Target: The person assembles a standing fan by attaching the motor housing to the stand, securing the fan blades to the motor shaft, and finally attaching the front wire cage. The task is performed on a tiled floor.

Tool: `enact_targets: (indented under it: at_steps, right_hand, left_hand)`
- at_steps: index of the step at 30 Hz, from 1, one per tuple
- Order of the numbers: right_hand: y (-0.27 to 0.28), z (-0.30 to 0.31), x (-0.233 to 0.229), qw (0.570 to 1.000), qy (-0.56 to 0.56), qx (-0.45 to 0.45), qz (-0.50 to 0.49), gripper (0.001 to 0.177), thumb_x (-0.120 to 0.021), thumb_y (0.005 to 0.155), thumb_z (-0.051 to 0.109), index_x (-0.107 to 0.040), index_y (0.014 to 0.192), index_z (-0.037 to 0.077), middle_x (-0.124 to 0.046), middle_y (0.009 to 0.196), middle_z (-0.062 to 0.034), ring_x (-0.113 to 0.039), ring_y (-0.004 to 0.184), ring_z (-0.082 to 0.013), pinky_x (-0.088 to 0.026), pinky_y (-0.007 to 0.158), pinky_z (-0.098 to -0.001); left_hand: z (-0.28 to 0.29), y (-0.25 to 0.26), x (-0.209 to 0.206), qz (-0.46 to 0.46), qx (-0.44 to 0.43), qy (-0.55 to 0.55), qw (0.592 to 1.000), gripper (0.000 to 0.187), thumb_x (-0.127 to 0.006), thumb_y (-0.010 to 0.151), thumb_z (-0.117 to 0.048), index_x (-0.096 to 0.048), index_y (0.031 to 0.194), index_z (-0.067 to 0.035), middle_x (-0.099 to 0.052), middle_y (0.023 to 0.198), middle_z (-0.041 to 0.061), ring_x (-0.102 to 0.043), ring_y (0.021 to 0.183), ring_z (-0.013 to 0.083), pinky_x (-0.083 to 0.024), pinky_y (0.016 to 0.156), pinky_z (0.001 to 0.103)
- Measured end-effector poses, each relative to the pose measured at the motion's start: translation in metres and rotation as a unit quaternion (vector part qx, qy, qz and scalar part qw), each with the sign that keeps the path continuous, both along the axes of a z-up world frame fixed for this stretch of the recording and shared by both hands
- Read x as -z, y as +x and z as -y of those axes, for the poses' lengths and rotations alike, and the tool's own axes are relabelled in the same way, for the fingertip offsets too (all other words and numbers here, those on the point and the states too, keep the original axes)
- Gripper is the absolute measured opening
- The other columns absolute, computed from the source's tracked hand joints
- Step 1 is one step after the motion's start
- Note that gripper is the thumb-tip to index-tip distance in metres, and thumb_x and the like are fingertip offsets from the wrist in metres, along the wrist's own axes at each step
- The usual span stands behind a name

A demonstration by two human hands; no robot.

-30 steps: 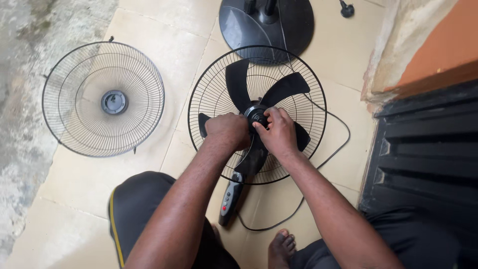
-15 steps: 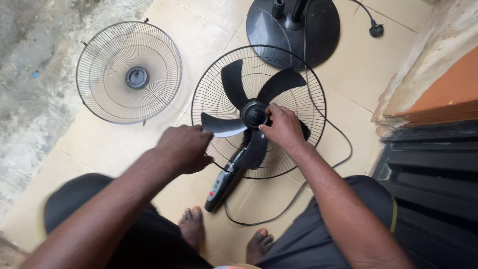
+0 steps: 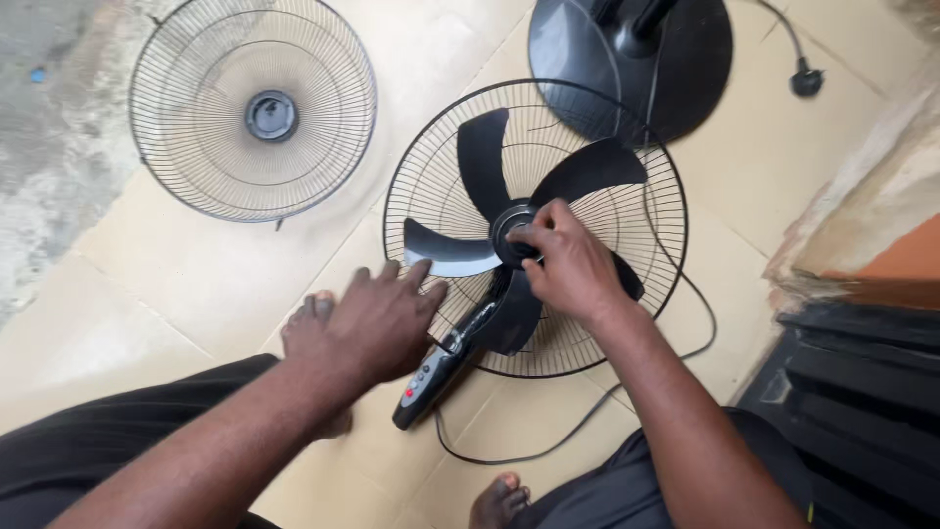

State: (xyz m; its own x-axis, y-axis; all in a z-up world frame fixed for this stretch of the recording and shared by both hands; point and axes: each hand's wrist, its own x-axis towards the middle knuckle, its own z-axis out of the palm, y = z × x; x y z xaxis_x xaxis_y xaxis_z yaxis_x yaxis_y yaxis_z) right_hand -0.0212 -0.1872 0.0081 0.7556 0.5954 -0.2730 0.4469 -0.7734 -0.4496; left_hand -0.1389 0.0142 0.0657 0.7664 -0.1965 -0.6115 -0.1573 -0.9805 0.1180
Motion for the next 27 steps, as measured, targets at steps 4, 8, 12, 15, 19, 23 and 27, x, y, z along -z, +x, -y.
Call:
enact_targets:
  at_steps: [4, 8, 12, 15, 19, 23, 27]
  right_hand:
    - [-0.008, 0.002, 0.007, 1.0, 0.009, -0.018, 0.01, 0.036, -0.076, 0.085, 0.008, -0.075, 0.12, 0.017, -0.06, 0.118, -0.0066, -0.067, 0.104, -0.0252, -0.057, 0.091, -0.0414]
    - [-0.003, 0.0, 0.016, 0.998, -0.061, -0.005, 0.002, 0.035, -0.079, 0.083, 0.018, -0.073, 0.118, 0.015, -0.061, 0.109, -0.0049, -0.069, 0.094, -0.0192, -0.058, 0.086, -0.0382]
    - [0.002, 0.001, 0.021, 0.994, -0.1, 0.032, 0.01, 0.033, -0.083, 0.082, 0.035, -0.07, 0.1, 0.011, -0.064, 0.082, -0.0029, -0.069, 0.076, -0.0184, -0.057, 0.07, -0.0382]
    - [0.003, 0.002, 0.032, 0.992, -0.114, 0.052, 0.022, 0.043, -0.079, 0.086, 0.049, -0.065, 0.089, 0.008, -0.06, 0.064, -0.003, -0.066, 0.063, -0.0172, -0.055, 0.059, -0.0372]
    - [0.005, 0.011, 0.044, 0.992, -0.101, 0.071, 0.017, 0.049, -0.072, 0.092, 0.055, -0.065, 0.08, 0.008, -0.06, 0.059, -0.0045, -0.064, 0.058, -0.0163, -0.054, 0.055, -0.0372]
    - [0.007, 0.017, 0.046, 0.993, -0.075, 0.092, -0.011, 0.047, -0.074, 0.091, 0.052, -0.064, 0.083, 0.007, -0.061, 0.06, -0.0036, -0.064, 0.058, -0.0152, -0.055, 0.056, -0.0359]
    - [0.013, 0.024, 0.042, 0.99, -0.083, 0.106, -0.04, 0.042, -0.076, 0.089, 0.047, -0.066, 0.088, 0.007, -0.061, 0.06, -0.0024, -0.065, 0.059, -0.0139, -0.056, 0.058, -0.0335]
  left_hand:
    - [-0.013, -0.011, 0.023, -0.016, -0.013, 0.042, 0.999, 0.058, -0.067, 0.087, -0.02, -0.051, 0.141, -0.008, -0.042, 0.149, 0.02, -0.055, 0.117, 0.0322, -0.052, 0.088, 0.047]
    - [-0.012, -0.005, 0.025, -0.122, -0.007, 0.043, 0.992, 0.052, -0.066, 0.092, -0.02, -0.052, 0.14, -0.008, -0.049, 0.137, 0.017, -0.056, 0.114, 0.0285, -0.053, 0.089, 0.044]
    - [-0.002, 0.0, 0.013, -0.149, 0.032, 0.038, 0.988, 0.043, -0.07, 0.092, -0.022, -0.06, 0.132, -0.009, -0.056, 0.127, 0.013, -0.056, 0.116, 0.0268, -0.049, 0.093, 0.041]
    - [0.006, 0.004, 0.0, -0.159, 0.068, 0.042, 0.984, 0.052, -0.076, 0.09, -0.028, -0.057, 0.135, -0.008, -0.057, 0.124, 0.012, -0.056, 0.116, 0.0263, -0.047, 0.093, 0.041]
    - [0.015, 0.01, -0.013, -0.185, 0.126, 0.053, 0.973, 0.072, -0.087, 0.081, -0.038, -0.056, 0.135, -0.002, -0.057, 0.124, 0.014, -0.055, 0.118, 0.0268, -0.046, 0.095, 0.04]
    - [0.017, 0.008, -0.011, -0.158, 0.116, 0.024, 0.98, 0.064, -0.082, 0.086, -0.034, -0.056, 0.136, -0.002, -0.057, 0.124, 0.014, -0.056, 0.118, 0.0275, -0.047, 0.094, 0.041]
    - [0.011, 0.005, 0.009, -0.15, 0.073, 0.003, 0.986, 0.058, -0.075, 0.089, -0.026, -0.054, 0.14, -0.008, -0.054, 0.132, 0.013, -0.053, 0.123, 0.0284, -0.048, 0.095, 0.042]
